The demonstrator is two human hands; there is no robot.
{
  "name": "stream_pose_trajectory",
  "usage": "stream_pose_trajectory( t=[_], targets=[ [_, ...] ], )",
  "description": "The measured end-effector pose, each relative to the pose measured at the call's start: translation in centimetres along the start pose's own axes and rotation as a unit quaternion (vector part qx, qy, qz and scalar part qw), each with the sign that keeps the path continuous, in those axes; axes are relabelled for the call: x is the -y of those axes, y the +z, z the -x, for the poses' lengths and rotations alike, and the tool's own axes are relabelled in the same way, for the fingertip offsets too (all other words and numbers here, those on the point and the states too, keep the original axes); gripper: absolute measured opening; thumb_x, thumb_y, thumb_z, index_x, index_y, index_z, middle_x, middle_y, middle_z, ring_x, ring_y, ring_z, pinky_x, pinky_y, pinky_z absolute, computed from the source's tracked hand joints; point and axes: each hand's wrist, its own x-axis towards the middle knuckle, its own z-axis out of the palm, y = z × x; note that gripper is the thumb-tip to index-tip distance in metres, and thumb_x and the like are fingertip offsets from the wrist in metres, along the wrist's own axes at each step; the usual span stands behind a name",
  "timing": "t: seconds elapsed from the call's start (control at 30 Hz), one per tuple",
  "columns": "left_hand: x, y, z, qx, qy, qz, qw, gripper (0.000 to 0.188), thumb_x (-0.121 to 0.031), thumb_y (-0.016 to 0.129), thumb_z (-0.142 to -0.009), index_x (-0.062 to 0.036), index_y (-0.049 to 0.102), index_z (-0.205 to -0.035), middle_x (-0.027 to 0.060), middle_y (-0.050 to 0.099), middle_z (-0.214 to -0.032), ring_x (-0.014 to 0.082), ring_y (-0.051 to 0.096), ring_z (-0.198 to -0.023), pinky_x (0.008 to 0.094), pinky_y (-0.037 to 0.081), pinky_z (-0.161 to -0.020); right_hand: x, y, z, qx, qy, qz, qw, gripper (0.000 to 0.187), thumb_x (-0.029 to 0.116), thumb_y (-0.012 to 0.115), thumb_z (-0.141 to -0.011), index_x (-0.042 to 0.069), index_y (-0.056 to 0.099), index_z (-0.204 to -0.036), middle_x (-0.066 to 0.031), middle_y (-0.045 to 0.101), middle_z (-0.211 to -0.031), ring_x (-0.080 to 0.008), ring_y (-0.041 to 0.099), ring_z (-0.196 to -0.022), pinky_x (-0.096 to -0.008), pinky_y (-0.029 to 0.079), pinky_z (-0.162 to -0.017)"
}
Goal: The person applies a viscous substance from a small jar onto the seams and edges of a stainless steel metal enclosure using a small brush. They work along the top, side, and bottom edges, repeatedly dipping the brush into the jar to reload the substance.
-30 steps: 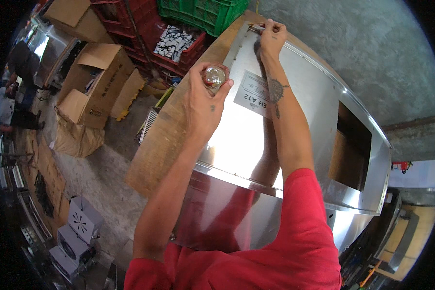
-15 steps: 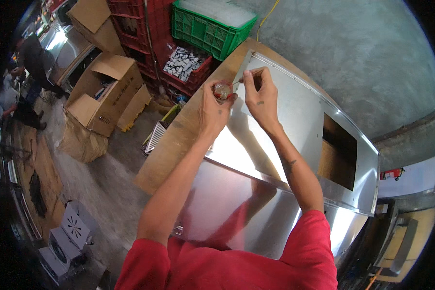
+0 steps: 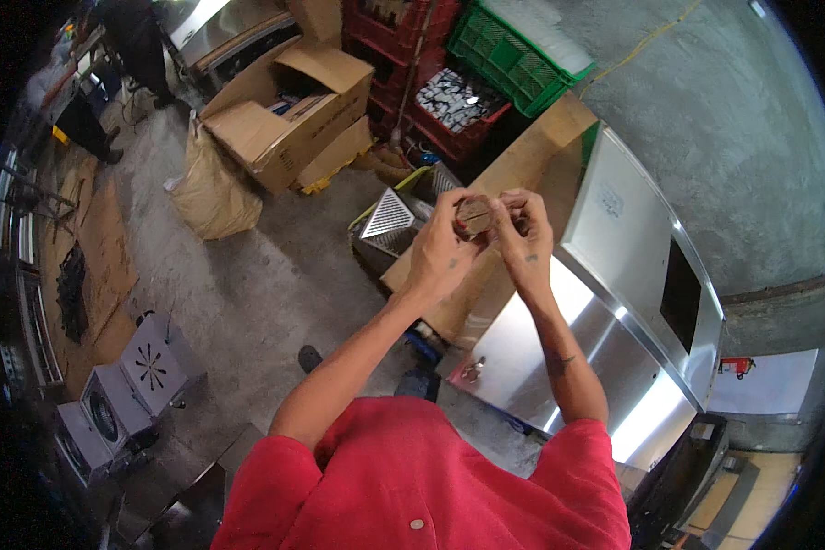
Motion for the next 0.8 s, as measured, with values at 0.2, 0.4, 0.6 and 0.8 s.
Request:
stream_pose_trajectory(
  t=[0.2, 0.4, 0.6, 0.8],
  targets=[
    [3.4, -15.5, 4.9, -0.037, -0.019, -0.046, 0.998, 0.058, -0.015, 0.086, -0.091, -0.0076, 0.053, -0.138, 0.0152, 0.069, -0.125, 0.0295, 0.071, -0.112, 0.0402, 0.057, -0.092, 7.2, 14.9, 4.0, 0.062, 0.112, -0.045, 0.991, 0.032, 0.012, 0.079, -0.099, 0.003, 0.064, -0.126, -0.0007, 0.064, -0.100, -0.0074, 0.055, -0.082, -0.0242, 0.048, -0.075],
    [6.2, -23.2, 3.8, -0.085, -0.108, 0.028, 0.990, 0.059, -0.016, 0.091, -0.089, -0.0053, 0.056, -0.135, 0.0099, 0.071, -0.119, 0.0188, 0.070, -0.107, 0.0340, 0.056, -0.095, 5.6, 21.4, 5.3, -0.011, 0.113, -0.097, 0.989, 0.042, 0.021, 0.070, -0.106, 0.000, 0.057, -0.140, -0.0060, 0.062, -0.123, -0.0119, 0.058, -0.099, -0.0291, 0.050, -0.087],
    [9.7, -25.2, -3.4, -0.069, -0.098, 0.004, 0.993, 0.062, -0.015, 0.090, -0.090, -0.0013, 0.053, -0.138, 0.0109, 0.065, -0.129, 0.0191, 0.066, -0.115, 0.0334, 0.055, -0.100, -1.5, 22.5, 5.3, -0.029, 0.237, 0.000, 0.971, 0.026, 0.021, 0.071, -0.106, 0.000, 0.066, -0.119, -0.0028, 0.068, -0.097, -0.0107, 0.060, -0.087, -0.0296, 0.052, -0.080],
    [11.9, -26.2, -13.2, -0.058, -0.123, 0.028, 0.990, 0.062, -0.009, 0.087, -0.092, -0.0004, 0.051, -0.141, 0.0115, 0.062, -0.134, 0.0189, 0.064, -0.117, 0.0336, 0.053, -0.104, -9.1, 23.9, 0.3, -0.071, 0.310, 0.020, 0.948, 0.023, 0.021, 0.076, -0.102, -0.001, 0.069, -0.101, -0.0041, 0.071, -0.084, -0.0100, 0.062, -0.076, -0.0306, 0.052, -0.071]
  ],
)
